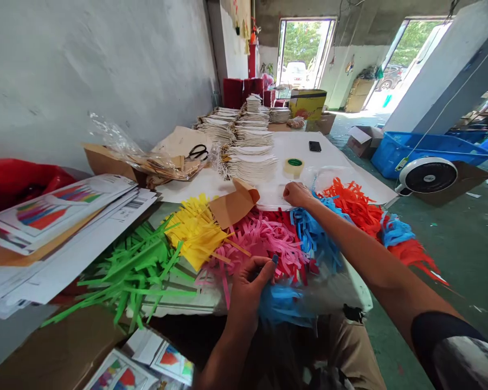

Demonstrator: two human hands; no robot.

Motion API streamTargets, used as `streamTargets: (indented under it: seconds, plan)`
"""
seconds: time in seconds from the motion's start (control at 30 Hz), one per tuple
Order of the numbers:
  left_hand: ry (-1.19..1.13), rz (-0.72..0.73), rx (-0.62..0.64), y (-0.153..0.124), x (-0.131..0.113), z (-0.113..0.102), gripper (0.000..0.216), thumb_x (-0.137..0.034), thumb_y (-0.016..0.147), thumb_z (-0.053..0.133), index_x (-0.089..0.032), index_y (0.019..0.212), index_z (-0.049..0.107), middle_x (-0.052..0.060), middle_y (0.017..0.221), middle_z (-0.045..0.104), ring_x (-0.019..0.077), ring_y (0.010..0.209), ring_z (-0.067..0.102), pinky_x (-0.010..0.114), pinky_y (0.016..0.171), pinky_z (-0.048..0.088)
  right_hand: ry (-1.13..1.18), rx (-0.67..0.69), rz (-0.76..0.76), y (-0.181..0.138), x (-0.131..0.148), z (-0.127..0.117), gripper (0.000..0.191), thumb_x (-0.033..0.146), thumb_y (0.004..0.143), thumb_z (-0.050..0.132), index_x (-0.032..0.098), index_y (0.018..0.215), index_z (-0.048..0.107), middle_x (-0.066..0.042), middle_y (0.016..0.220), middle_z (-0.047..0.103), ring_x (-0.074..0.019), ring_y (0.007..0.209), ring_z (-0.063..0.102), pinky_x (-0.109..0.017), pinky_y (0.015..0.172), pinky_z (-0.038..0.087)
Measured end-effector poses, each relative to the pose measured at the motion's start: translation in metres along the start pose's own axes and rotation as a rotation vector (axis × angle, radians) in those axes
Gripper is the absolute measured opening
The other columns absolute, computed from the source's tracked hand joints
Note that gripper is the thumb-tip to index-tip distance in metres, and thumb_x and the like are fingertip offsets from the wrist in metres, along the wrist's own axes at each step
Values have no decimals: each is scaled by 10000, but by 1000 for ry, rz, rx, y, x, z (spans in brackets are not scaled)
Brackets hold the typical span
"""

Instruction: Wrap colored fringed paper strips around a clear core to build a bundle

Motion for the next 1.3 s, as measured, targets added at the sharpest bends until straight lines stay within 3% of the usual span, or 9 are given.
streamTargets:
  seconds: [0.13, 0.23, 0.4, 0.5, 0.57, 0.8, 1.03, 1.3]
  plan:
    - [12, 33, -21, -11, -2, 1, 399, -508, 739, 913, -168, 896, 774, -13, 660, 667, 116, 655, 604, 205, 645, 460, 215, -97, -98, -38, 7, -25, 279, 366, 1012, 661, 151, 1178, 724, -105, 1189, 740, -235, 1100, 702, -397, 972, 571]
    - [-17, 52, -45, -24, -8, 7, 393, -509, 746, 908, -170, 888, 767, -13, 655, 667, 124, 659, 615, 211, 650, 471, 422, -81, -252, -91, 22, -32, 251, 352, 992, 636, 152, 1050, 776, -59, 953, 793, -189, 927, 734, -290, 856, 550]
    - [53, 135, -67, -47, -24, 18, 365, -505, 780, 887, -176, 871, 756, -11, 676, 674, 122, 665, 615, 209, 660, 478, 765, 32, -447, -197, 36, -18, 350, 506, 925, 695, 165, 978, 758, -16, 795, 773, -154, 717, 712, -261, 655, 547]
    - [134, 167, -50, -59, -25, 26, 346, -503, 806, 868, -179, 859, 759, -9, 683, 677, 124, 680, 626, 205, 667, 486, 1108, 111, -448, -243, 27, -7, 301, 466, 843, 821, 187, 917, 736, 6, 749, 759, -136, 644, 693, -246, 600, 532]
    - [181, 167, -36, -66, -20, 32, 344, -507, 811, 862, -179, 851, 768, -3, 694, 689, 129, 684, 638, 206, 660, 492, 1209, 115, -398, -264, 15, -1, 261, 438, 837, 842, 196, 874, 754, 1, 747, 771, -137, 657, 712, -249, 633, 560]
    - [253, 138, 11, -87, -9, 59, 283, -472, 856, 831, -195, 900, 800, -1, 737, 720, 127, 690, 648, 214, 669, 493, 1183, -55, -274, -316, -23, -7, 194, 420, 855, 844, 257, 959, 836, -13, 869, 823, -172, 812, 783, -260, 744, 618]
    - [371, 215, 60, -103, -15, 82, 205, -405, 886, 807, -202, 861, 798, 10, 774, 726, 145, 725, 633, 247, 713, 482, 1002, -323, -289, -350, -39, -28, 94, 346, 868, 843, 281, 934, 826, -13, 874, 813, -176, 769, 763, -283, 713, 624]
    - [429, 347, 101, -112, -27, 97, 127, -324, 889, 805, -214, 825, 801, 19, 808, 742, 169, 777, 662, 268, 773, 502, 979, -386, -364, -358, -43, -33, 23, 287, 892, 821, 287, 886, 799, -23, 895, 804, -195, 824, 750, -322, 756, 607]
Point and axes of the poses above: each hand's wrist, its own y-axis towards the middle knuckle, its own z-axis out of the palm, x = y × z, the point moved 10 cm from there along y, towards the middle knuckle
